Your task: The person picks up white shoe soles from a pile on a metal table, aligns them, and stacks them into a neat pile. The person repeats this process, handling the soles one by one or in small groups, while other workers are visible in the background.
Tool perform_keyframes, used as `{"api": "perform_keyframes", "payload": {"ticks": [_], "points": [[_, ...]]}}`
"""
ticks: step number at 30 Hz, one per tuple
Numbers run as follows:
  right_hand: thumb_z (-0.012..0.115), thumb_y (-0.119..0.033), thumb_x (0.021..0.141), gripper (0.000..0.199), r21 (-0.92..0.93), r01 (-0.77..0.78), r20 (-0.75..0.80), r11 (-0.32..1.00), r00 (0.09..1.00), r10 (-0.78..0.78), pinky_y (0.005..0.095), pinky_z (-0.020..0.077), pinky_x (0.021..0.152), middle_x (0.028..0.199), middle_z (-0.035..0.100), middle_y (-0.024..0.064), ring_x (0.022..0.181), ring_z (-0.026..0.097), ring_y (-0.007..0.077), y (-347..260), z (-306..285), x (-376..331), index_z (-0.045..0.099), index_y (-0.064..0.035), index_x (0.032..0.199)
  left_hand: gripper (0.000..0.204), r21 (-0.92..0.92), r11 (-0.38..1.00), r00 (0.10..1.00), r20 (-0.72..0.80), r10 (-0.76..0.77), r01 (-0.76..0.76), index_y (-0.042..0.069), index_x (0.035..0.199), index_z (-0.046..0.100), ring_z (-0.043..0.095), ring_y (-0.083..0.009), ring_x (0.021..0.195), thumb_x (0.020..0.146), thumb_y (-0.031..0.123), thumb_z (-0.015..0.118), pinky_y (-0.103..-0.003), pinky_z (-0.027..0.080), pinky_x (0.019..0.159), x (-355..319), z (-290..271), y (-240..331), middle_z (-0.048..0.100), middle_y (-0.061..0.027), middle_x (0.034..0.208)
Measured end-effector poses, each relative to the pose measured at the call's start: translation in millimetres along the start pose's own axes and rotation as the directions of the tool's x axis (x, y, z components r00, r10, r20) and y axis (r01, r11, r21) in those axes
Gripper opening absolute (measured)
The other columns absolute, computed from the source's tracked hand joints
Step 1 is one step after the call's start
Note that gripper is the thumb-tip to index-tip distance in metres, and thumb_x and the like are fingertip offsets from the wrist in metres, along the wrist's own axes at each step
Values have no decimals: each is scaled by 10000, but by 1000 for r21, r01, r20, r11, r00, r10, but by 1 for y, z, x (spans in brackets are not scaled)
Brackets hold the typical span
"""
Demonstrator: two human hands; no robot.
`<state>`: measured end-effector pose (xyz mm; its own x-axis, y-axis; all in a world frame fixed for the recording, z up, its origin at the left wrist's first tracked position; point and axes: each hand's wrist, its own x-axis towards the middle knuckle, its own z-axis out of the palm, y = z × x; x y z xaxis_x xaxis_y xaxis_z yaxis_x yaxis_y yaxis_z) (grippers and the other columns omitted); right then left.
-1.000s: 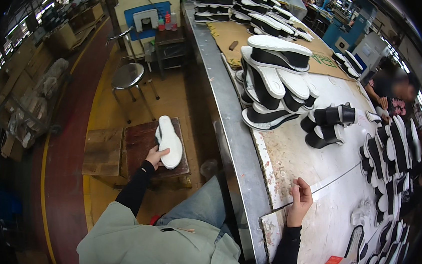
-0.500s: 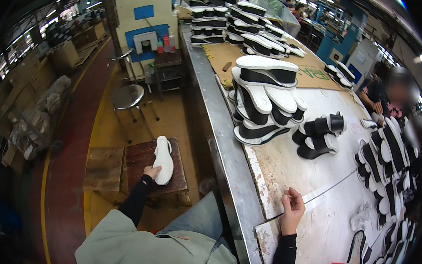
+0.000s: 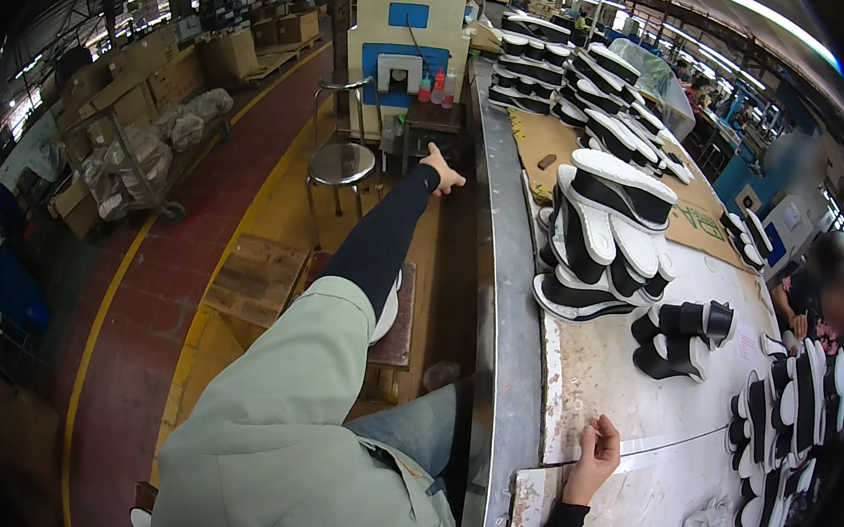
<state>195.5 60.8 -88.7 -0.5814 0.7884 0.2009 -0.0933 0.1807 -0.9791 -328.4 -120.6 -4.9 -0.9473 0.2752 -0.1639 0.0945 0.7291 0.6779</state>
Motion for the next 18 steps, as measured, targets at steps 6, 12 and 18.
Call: {"api": "perform_keyframes", "payload": {"ticks": [6, 12, 18], "points": [[628, -41, 866, 321, 7, 10, 0, 1000, 1000, -10, 219, 471, 761, 999, 616, 60, 820, 550, 87, 0, 0, -1, 566, 37, 1171, 1180, -97, 989, 976, 202, -86, 107, 158, 1380, -359, 681, -250, 624, 842, 298, 682, -368, 578, 598, -15, -23, 37, 695, -187, 949], [653, -33, 841, 351, -2, 29, -28, 1000, 999, -29, 207, 465, 744, 990, 614, 58, 792, 548, 76, 3, -1, -3, 562, 36, 1173, 1121, -103, 992, 986, 159, -55, 72, 189, 1434, -273, 677, -245, 598, 849, 250, 682, -349, 579, 586, -12, -24, 43, 700, -179, 918], [667, -20, 821, 367, 13, 27, -41, 1000, 999, -26, 202, 469, 720, 979, 615, 62, 762, 536, 65, 0, 5, -3, 561, 43, 1166, 675, -139, 779, 789, -35, 613, -612, 24, 1326, 478, 682, -163, 807, 764, 255, 771, -289, 530, 719, -45, 71, 39, 680, -203, 1004]]}}
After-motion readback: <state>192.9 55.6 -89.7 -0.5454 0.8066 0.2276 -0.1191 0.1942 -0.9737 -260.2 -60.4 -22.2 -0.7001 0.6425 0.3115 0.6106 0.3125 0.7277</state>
